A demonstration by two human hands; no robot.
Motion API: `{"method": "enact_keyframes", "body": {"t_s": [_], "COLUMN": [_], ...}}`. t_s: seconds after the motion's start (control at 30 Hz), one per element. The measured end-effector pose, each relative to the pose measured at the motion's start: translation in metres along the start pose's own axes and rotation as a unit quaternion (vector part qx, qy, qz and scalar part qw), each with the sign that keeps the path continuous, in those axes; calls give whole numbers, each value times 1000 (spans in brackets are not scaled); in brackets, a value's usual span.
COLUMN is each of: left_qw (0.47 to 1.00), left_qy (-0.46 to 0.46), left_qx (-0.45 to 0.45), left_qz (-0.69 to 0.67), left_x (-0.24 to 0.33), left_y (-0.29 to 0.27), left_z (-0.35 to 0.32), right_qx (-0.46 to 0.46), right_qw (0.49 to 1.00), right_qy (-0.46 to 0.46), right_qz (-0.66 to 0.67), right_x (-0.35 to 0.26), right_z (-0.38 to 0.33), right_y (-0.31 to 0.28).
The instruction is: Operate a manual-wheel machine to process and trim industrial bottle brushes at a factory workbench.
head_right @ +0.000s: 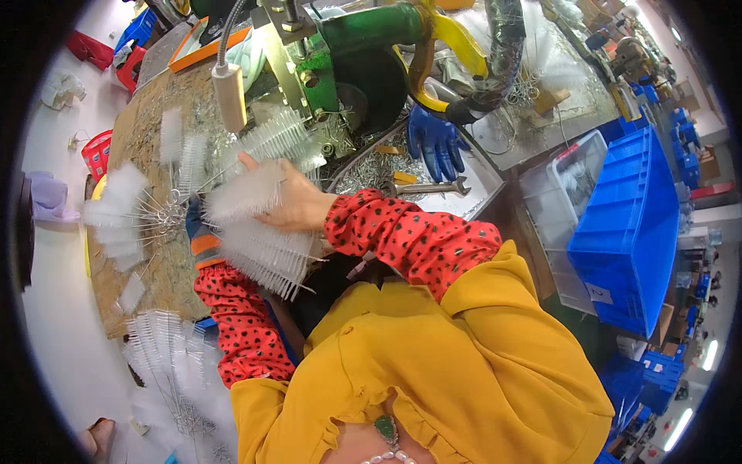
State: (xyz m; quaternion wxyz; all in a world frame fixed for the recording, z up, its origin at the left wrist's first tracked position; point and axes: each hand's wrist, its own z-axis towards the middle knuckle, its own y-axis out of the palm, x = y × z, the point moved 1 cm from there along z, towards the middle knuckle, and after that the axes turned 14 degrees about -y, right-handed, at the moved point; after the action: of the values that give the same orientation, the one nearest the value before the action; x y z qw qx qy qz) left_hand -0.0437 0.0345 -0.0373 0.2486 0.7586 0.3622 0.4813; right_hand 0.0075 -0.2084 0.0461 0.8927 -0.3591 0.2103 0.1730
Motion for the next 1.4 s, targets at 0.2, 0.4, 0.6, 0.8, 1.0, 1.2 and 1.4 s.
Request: {"method": "enact_keyframes", "body": {"t_s": [0.2,0.4,0.6,0.8,1.0,1.2,1.4], "left_qw": [961,950,976,964,948,948,951], "left_qy": [152,208,90,16,-16,-12,-10], "left_qx": [225,127,69,-64,-124,-123,-130], "left_qz": [-48,198,188,256,291,293,279], "left_x": [6,47,-26,-89,-110,-91,-71], "left_y": [4,-65,80,202,235,230,217], "left_z": [-8,5,56,98,111,107,109], "right_qx": [-23,281,197,301,327,345,338], "right_qw": [944,812,736,819,824,839,842], "right_qy": [-57,54,155,157,130,96,79], "right_qz": [-323,-509,-629,-463,-443,-410,-413], "right_x": [-39,-63,-22,-28,-40,-35,-32], "right_z": [-16,-25,-53,-48,-57,-47,-62], "right_y": [-93,-223,-236,-229,-230,-229,-240]}}
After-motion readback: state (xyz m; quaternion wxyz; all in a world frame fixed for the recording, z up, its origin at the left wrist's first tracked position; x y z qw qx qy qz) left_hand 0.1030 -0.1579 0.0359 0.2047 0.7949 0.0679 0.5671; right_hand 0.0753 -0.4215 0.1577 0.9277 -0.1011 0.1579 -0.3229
